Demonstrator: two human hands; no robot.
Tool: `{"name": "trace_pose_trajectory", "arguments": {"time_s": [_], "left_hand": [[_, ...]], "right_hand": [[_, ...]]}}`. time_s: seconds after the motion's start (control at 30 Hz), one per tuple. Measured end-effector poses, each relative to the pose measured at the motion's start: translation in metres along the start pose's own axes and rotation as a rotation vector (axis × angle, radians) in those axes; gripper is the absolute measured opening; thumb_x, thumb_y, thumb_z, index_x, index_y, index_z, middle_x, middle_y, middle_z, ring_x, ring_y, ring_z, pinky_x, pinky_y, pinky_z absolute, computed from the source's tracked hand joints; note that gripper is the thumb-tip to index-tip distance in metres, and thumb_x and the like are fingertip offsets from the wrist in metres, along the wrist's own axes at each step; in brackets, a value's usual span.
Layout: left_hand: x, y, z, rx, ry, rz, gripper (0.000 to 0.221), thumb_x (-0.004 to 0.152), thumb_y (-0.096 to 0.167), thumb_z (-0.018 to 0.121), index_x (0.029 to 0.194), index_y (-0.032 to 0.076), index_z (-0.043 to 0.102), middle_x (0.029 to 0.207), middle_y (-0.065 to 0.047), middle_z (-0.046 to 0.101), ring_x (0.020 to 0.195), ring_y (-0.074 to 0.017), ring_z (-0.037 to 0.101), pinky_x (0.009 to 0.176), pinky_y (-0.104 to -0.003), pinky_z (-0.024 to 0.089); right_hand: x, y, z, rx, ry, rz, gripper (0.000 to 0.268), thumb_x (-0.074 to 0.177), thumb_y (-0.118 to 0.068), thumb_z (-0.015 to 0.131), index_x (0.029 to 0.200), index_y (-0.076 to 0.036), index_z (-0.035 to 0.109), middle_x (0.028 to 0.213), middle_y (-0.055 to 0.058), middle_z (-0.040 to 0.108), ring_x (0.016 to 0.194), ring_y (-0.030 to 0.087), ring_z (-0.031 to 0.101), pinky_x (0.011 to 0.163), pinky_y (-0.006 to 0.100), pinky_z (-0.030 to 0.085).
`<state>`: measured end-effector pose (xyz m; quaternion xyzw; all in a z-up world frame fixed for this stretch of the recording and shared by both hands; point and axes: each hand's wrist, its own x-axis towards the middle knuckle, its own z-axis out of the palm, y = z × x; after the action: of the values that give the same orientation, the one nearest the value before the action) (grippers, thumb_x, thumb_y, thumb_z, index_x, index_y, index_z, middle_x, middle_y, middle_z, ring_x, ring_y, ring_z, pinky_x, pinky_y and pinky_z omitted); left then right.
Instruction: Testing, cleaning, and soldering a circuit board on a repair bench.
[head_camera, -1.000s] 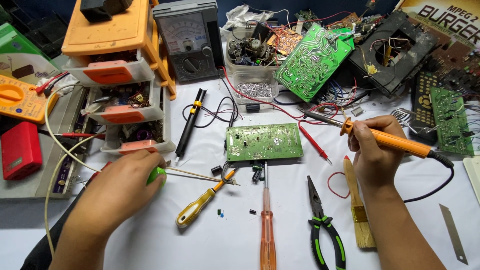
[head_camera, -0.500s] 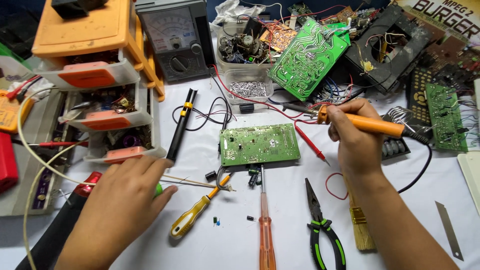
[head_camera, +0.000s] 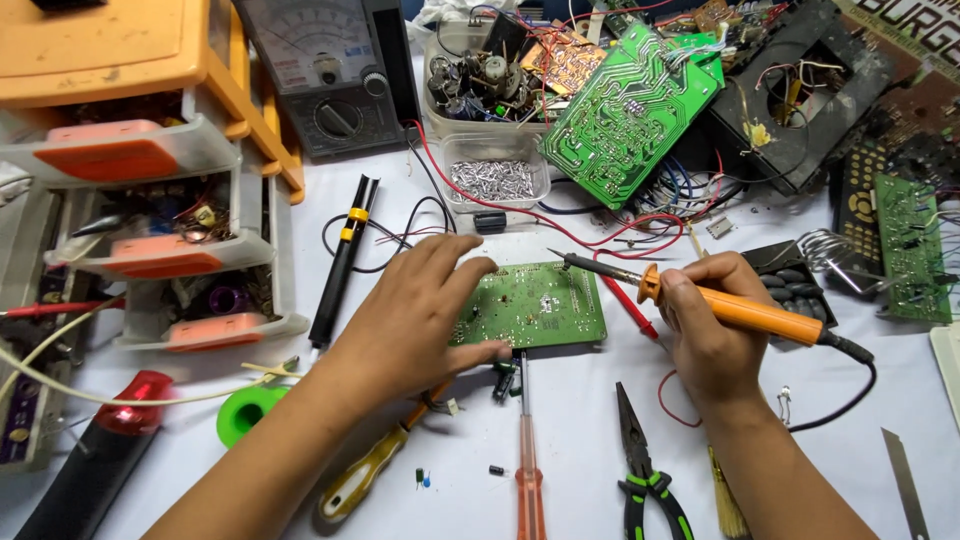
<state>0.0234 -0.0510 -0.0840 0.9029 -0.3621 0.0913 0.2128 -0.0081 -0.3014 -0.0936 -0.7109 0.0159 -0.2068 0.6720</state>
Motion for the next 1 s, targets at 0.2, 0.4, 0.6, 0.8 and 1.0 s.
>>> {"name": "trace_pose_trajectory", "arguments": {"time_s": [0.2, 0.4, 0.6, 0.8, 1.0], "left_hand": [[-0.003, 0.004, 0.003, 0.023, -0.002, -0.038, 0.067, 0.067, 0.052, 0.069, 0.111, 0.006, 0.047, 0.118, -0.014, 0.048, 0.108, -0.0307, 0.043, 0.09, -0.041, 0.034], [-0.008, 0.003, 0.017, -0.02, 0.008, -0.041, 0.061, 0.073, 0.049, 0.064, 0.111, 0.005, 0.048, 0.115, -0.015, 0.05, 0.106, -0.0319, 0.046, 0.088, -0.041, 0.036], [-0.006, -0.003, 0.019, -0.097, 0.061, -0.011, 0.064, 0.067, 0.047, 0.069, 0.109, 0.002, 0.051, 0.108, -0.014, 0.053, 0.101, -0.0298, 0.049, 0.085, -0.04, 0.038], [-0.005, -0.005, 0.018, -0.139, 0.054, -0.022, 0.063, 0.066, 0.046, 0.071, 0.109, 0.004, 0.052, 0.107, -0.012, 0.053, 0.101, -0.0289, 0.05, 0.086, -0.041, 0.037], [-0.005, -0.004, 0.016, -0.136, 0.04, -0.027, 0.063, 0.066, 0.047, 0.07, 0.108, 0.004, 0.052, 0.107, -0.013, 0.053, 0.1, -0.0293, 0.05, 0.086, -0.041, 0.037]], "right_hand": [[-0.002, 0.007, -0.006, -0.088, 0.038, 0.018, 0.011, 0.081, -0.005, 0.053, 0.075, -0.005, 0.044, 0.061, 0.006, 0.046, 0.05, 0.01, 0.044, 0.051, 0.021, 0.039], [-0.005, 0.016, -0.013, -0.088, 0.033, 0.051, 0.009, 0.079, -0.007, 0.056, 0.078, -0.004, 0.047, 0.068, 0.006, 0.049, 0.058, 0.012, 0.047, 0.055, 0.021, 0.04], [-0.006, 0.015, -0.015, -0.047, 0.001, 0.033, 0.011, 0.079, -0.008, 0.055, 0.077, -0.005, 0.045, 0.065, 0.008, 0.047, 0.058, 0.013, 0.047, 0.057, 0.023, 0.042], [-0.005, 0.019, -0.014, -0.015, -0.013, -0.008, 0.011, 0.079, -0.005, 0.054, 0.075, -0.006, 0.044, 0.064, 0.003, 0.043, 0.057, 0.012, 0.046, 0.056, 0.023, 0.039], [-0.006, 0.021, -0.016, -0.038, 0.0, 0.006, 0.011, 0.079, -0.006, 0.056, 0.075, -0.006, 0.045, 0.065, 0.005, 0.047, 0.061, 0.012, 0.049, 0.06, 0.022, 0.041]]}}
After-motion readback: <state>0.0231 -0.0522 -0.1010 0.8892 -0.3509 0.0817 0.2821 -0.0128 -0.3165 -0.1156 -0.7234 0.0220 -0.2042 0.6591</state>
